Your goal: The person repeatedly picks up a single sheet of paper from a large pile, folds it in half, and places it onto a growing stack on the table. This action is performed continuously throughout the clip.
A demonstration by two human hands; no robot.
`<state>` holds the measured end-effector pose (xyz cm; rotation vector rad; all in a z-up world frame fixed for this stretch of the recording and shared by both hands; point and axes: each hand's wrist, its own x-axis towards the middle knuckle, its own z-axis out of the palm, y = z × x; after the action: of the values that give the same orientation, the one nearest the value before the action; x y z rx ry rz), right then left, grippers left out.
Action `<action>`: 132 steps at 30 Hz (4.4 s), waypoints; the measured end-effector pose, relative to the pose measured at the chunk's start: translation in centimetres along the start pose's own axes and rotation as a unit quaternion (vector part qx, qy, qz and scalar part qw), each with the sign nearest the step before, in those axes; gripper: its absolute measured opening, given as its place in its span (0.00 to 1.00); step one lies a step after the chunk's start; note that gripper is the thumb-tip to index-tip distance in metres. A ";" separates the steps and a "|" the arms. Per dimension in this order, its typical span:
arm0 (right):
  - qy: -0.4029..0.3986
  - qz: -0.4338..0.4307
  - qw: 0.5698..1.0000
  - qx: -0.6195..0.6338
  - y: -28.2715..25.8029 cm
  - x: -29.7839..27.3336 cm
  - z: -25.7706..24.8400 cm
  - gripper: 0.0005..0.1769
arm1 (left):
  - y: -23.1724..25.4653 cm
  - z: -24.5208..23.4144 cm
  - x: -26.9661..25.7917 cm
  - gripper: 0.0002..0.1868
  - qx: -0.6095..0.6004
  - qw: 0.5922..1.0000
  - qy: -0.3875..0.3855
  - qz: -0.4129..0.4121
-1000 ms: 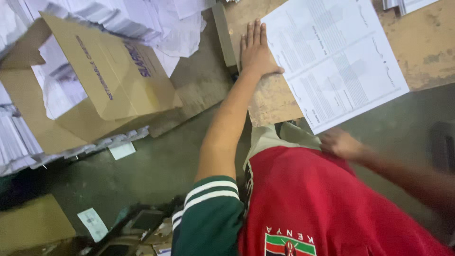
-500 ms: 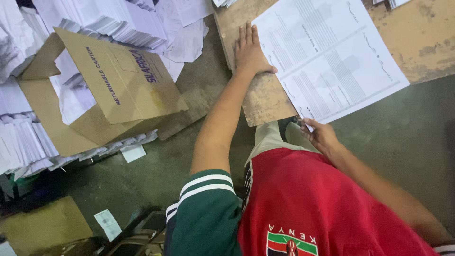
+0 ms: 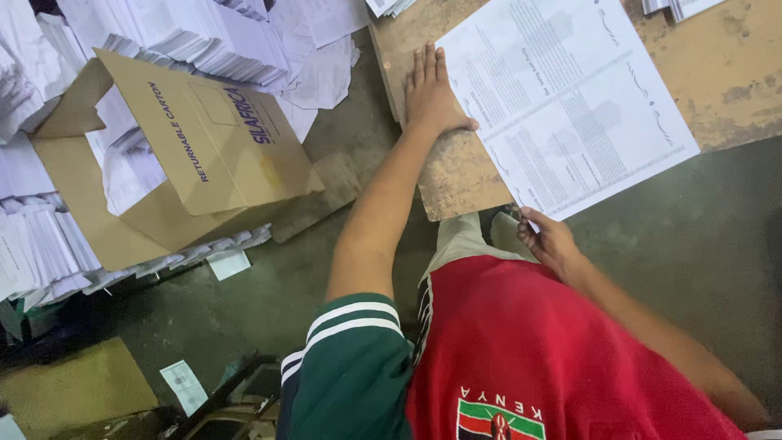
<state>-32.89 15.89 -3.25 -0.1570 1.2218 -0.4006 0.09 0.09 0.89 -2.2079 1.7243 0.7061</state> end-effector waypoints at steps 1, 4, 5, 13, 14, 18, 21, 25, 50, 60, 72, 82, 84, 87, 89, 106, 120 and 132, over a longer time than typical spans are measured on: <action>0.023 -0.003 1.000 0.019 0.0 -0.2 0.5 0.09 | -0.1 0.2 0.1 0.91 -0.002 1.000 0.007 0.002; 0.035 -0.008 0.998 0.057 0.5 0.4 0.6 0.08 | 0.0 -0.6 -0.4 0.90 0.005 1.000 0.002 0.001; 0.025 -0.008 0.997 0.078 0.8 0.6 0.4 0.09 | 0.1 -1.0 -0.7 0.90 0.016 1.000 -0.011 0.001; 0.046 -0.031 0.997 0.046 0.7 -0.5 1.4 0.05 | -0.2 -0.2 -0.1 0.91 0.016 1.000 0.009 0.010; 0.031 -0.040 0.997 0.055 0.8 -0.5 1.4 0.05 | -0.1 -0.4 -0.2 0.91 0.019 1.000 0.004 0.007; 0.082 -0.008 0.996 0.037 0.7 -1.9 -0.2 0.06 | -0.3 0.0 0.0 0.90 -0.002 1.000 0.012 0.006; 0.048 -0.014 0.999 -0.001 0.3 -3.9 -2.5 0.04 | -0.3 0.4 0.3 0.91 -0.016 1.000 0.013 0.008; 0.061 0.007 0.978 -0.198 -0.1 -5.8 -4.4 0.10 | -0.2 0.5 0.4 0.92 0.005 1.000 0.029 0.008; 0.042 -0.535 0.176 -0.825 -24.4 2.9 19.6 0.11 | -0.7 6.0 -1.0 0.89 -0.117 0.971 0.198 0.063; -0.187 -0.471 0.312 -0.804 -25.9 23.7 27.1 0.11 | 0.3 5.5 -3.2 0.78 -0.215 0.950 0.222 0.033; -0.147 -0.502 0.389 -0.758 -25.7 22.9 26.4 0.09 | -0.6 4.3 -4.0 0.69 -0.092 0.973 0.196 0.083; -0.135 -0.504 0.393 -0.757 -25.5 23.3 26.0 0.08 | -0.3 5.4 -3.2 0.72 -0.122 0.971 0.189 0.077; -0.140 -0.504 0.394 -0.755 -25.6 22.8 26.3 0.08 | -0.3 5.3 -3.3 0.73 -0.136 0.965 0.212 0.071; -0.144 -0.486 0.421 -0.752 -25.4 21.9 26.9 0.05 | -0.4 4.9 -3.4 0.71 -0.130 0.974 0.168 0.082; -0.143 -0.474 0.437 -0.751 -25.5 21.8 26.9 0.05 | -0.4 5.0 -3.3 0.72 -0.126 0.976 0.159 0.083; -0.157 -0.479 0.470 -0.724 -25.4 21.2 27.5 0.05 | -0.4 5.2 -3.3 0.75 -0.118 0.973 0.181 0.080; -0.155 -0.461 0.480 -0.730 -25.4 21.1 27.9 0.03 | -0.4 5.0 -3.5 0.75 -0.095 0.976 0.186 0.068; -0.165 -0.520 0.403 -0.735 -24.8 20.3 27.5 0.06 | -0.4 4.2 -3.7 0.70 -0.108 0.972 0.192 0.076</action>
<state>-6.79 -17.27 -3.59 -2.5463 0.5333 -0.1599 -1.09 5.33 -0.76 -2.5118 2.1091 0.5463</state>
